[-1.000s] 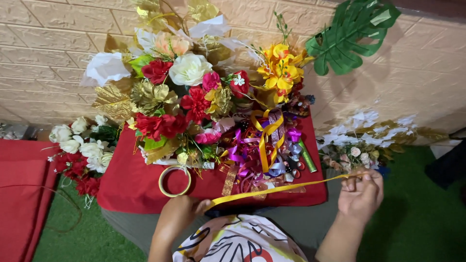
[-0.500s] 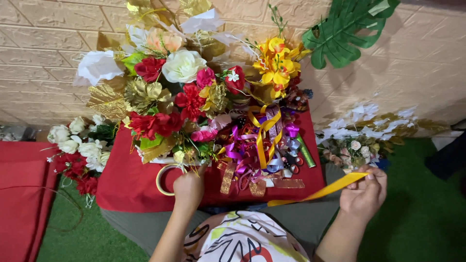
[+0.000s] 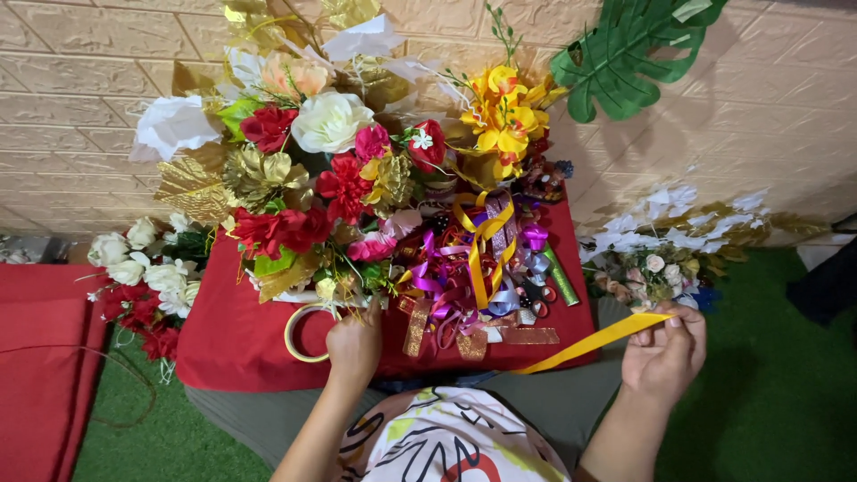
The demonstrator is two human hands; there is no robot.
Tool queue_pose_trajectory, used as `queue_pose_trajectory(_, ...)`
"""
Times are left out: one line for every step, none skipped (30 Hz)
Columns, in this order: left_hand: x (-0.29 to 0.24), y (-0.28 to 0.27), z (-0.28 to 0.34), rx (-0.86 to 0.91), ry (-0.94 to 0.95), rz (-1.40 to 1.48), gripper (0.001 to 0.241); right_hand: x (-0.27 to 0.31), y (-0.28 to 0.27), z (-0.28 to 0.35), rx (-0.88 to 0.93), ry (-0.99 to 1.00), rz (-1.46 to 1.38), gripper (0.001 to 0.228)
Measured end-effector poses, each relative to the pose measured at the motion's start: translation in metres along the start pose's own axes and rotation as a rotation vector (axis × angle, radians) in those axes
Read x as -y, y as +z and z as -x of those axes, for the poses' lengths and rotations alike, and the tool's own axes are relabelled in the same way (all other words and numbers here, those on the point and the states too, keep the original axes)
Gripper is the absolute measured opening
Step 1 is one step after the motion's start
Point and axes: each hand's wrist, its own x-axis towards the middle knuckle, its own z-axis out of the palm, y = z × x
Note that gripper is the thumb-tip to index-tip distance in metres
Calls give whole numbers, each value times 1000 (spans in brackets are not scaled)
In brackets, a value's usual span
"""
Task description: The person sits on the floor and arranges decorative items on a red table. They handle a green glittery tube, a white tube, and a yellow ribbon, placing them among artificial flowers and other ribbons.
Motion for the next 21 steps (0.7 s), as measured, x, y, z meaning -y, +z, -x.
queue_pose_trajectory(0,1,1,0,0,0,50,1,3,1,0,0,0,3)
queue_pose_trajectory(1,3,3,13,22,-7,53,3,5,2,-27,12,15,4)
queue_pose_trajectory(1,4,5,26,43,-13,56,4,8,3,-54,23,31,4)
queue_pose_trajectory(2,-5,2,27,42,-13,56,2,6,3,-54,24,32,4)
queue_pose_trajectory(3,-14,-1,35,80,-66,50,0,4,2,-30,17,12,5)
queue_pose_trajectory(4,-23,-4,43,117,-119,46,-2,2,1,-6,10,-7,5)
queue_pose_trajectory(3,-24,-5,42,117,-118,46,-2,3,2,-6,10,-7,5)
queue_pose_trajectory(2,-25,-6,-37,67,-9,3,-1,4,3,-1,5,10,5)
queue_pose_trajectory(1,-25,-7,-115,16,101,49,-1,5,3,6,1,28,4)
queue_pose_trajectory(3,-21,-4,-116,15,102,49,0,5,3,7,1,28,4)
queue_pose_trajectory(6,-18,-1,-63,65,51,8,0,6,3,0,4,29,6)
queue_pose_trajectory(8,-15,3,-11,116,1,64,1,6,3,-7,8,29,8)
queue_pose_trajectory(12,-14,4,-10,115,1,64,1,8,3,-7,9,29,8)
queue_pose_trajectory(16,-13,5,-37,131,62,69,2,9,4,-20,19,32,7)
queue_pose_trajectory(19,-13,6,-65,147,123,74,3,11,4,-33,28,34,7)
queue_pose_trajectory(22,-20,3,-64,147,124,74,4,11,4,-33,28,35,7)
queue_pose_trajectory(26,-27,0,-72,179,159,64,4,12,5,-32,32,36,8)
queue_pose_trajectory(29,-34,-3,-79,210,195,54,4,13,5,-32,36,36,8)
queue_pose_trajectory(32,-35,-3,-80,211,195,54,3,11,4,-33,35,36,8)
queue_pose_trajectory(35,-36,-4,-114,228,198,48,1,9,4,-27,28,48,8)
queue_pose_trajectory(37,-37,-5,-148,243,202,43,-1,7,3,-22,22,60,7)
